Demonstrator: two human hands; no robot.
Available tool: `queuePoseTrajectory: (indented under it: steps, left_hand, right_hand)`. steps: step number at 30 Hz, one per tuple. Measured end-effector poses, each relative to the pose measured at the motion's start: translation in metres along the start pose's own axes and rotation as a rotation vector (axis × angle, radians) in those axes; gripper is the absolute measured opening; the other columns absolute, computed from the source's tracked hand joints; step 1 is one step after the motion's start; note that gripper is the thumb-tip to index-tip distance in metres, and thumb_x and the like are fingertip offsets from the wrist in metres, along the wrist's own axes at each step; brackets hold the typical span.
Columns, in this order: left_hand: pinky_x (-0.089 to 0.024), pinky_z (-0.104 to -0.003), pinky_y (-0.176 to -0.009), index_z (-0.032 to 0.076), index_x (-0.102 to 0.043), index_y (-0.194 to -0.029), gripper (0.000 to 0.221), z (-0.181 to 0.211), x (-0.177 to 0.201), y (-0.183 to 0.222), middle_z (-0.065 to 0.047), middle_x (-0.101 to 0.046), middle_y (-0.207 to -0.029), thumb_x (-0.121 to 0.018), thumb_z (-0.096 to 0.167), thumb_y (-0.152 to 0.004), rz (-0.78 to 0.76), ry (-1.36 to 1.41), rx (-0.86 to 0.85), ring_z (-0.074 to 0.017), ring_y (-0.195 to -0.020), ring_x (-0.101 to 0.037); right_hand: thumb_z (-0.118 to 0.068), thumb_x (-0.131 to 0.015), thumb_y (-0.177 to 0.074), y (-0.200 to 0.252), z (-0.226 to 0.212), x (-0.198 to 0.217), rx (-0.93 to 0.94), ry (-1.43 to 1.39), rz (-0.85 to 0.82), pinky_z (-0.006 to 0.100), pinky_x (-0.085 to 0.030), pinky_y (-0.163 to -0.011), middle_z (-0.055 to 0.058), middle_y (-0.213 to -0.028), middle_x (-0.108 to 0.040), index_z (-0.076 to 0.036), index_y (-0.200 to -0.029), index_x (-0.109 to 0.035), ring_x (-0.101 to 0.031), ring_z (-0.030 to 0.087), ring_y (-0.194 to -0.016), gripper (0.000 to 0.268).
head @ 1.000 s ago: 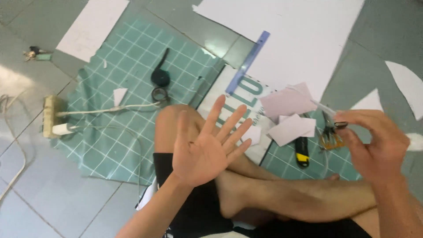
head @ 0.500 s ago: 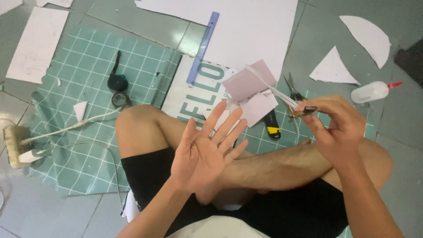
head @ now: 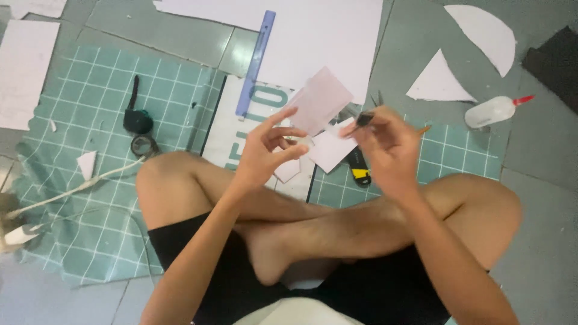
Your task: The person is cutting foam sheets with a utility knife and scissors, then gluing the pieces together to assemble a structure.
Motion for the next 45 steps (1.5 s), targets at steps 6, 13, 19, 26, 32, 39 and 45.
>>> queuePoseTrajectory:
  steps: [6, 13, 19, 26, 32, 39, 45]
  left_hand:
    - [-0.055, -0.039, -0.097, 0.022, -0.071, -0.131, 0.048, -0.022, -0.009, -0.007, -0.007, -0.072, -0.104, -0.08, 0.013, -0.085, 0.025, -0.646, -0.11, -0.0253, -0.099, -0.069]
    - [-0.056, -0.032, -0.083, 0.03, -0.079, -0.105, 0.026, -0.035, -0.007, -0.014, 0.001, -0.062, -0.099, -0.084, 0.016, -0.083, 0.217, -0.858, -0.412, -0.0182, -0.087, -0.059]
    - [-0.053, -0.029, -0.082, 0.027, -0.076, -0.124, 0.046, -0.024, -0.01, -0.006, 0.002, -0.07, -0.099, -0.086, 0.013, -0.081, 0.274, -0.795, -0.551, -0.0154, -0.09, -0.065]
    - [-0.052, -0.04, -0.1, 0.015, -0.053, -0.15, 0.076, -0.025, -0.006, -0.004, -0.013, -0.064, -0.121, -0.086, 0.011, -0.082, 0.235, -0.859, -0.352, -0.0294, -0.114, -0.062]
    - [-0.04, -0.057, -0.115, 0.004, -0.033, -0.158, 0.089, -0.026, 0.004, -0.033, -0.032, -0.042, -0.147, -0.082, 0.016, -0.085, 0.193, -0.809, 0.131, -0.0485, -0.136, -0.046]
    - [-0.051, -0.04, -0.099, 0.019, -0.071, -0.124, 0.035, -0.084, 0.026, -0.054, -0.001, -0.074, -0.112, -0.078, 0.024, -0.09, 0.215, -0.777, 0.163, -0.0192, -0.104, -0.072]
    - [-0.052, -0.037, -0.096, 0.022, -0.076, -0.107, 0.019, -0.06, 0.021, -0.036, 0.003, -0.076, -0.101, -0.08, 0.024, -0.089, -0.002, -0.863, 0.0, -0.0169, -0.102, -0.073]
  right_hand:
    - [-0.002, -0.07, -0.095, 0.029, 0.037, -0.024, -0.21, -0.122, -0.001, 0.036, -0.061, -0.072, 0.011, -0.085, -0.069, 0.0, -0.097, -0.07, -0.071, 0.017, -0.081, 0.002]
    - [-0.002, -0.073, -0.09, 0.033, 0.055, -0.002, -0.335, -0.297, -0.099, 0.038, -0.062, -0.067, 0.014, -0.076, -0.07, 0.001, -0.084, -0.068, -0.07, 0.019, -0.072, 0.008]
    - [-0.007, -0.077, -0.086, 0.031, 0.056, -0.002, -0.45, -0.518, -0.195, 0.038, -0.062, -0.058, 0.019, -0.067, -0.068, 0.002, -0.077, -0.068, -0.072, 0.026, -0.062, 0.016]
    - [-0.007, -0.074, -0.09, 0.039, 0.068, 0.0, -0.465, -0.556, -0.146, 0.038, -0.062, -0.063, 0.018, -0.073, -0.067, 0.001, -0.082, -0.066, -0.073, 0.027, -0.067, 0.014]
    - [-0.009, -0.069, -0.094, 0.036, 0.069, 0.009, -0.432, -0.717, -0.043, 0.042, -0.064, -0.069, 0.021, -0.075, -0.064, 0.004, -0.086, -0.064, -0.074, 0.033, -0.072, 0.016]
    - [-0.013, -0.068, -0.095, 0.0, 0.042, 0.029, -0.419, -0.623, 0.029, 0.039, -0.063, -0.079, 0.013, -0.088, -0.069, -0.006, -0.099, -0.067, -0.073, 0.027, -0.081, 0.008]
    - [-0.025, -0.07, -0.1, -0.048, 0.033, 0.075, -0.348, -0.559, 0.522, 0.036, -0.067, -0.09, -0.001, -0.093, -0.07, -0.017, -0.096, -0.063, -0.072, 0.016, -0.083, 0.011]
Point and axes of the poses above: each hand's wrist, its own y-axis away from the middle knuckle, its own x-axis out of the back of the hand, z = x × y, the point moved 3 cm from there along -y, towards the middle knuckle
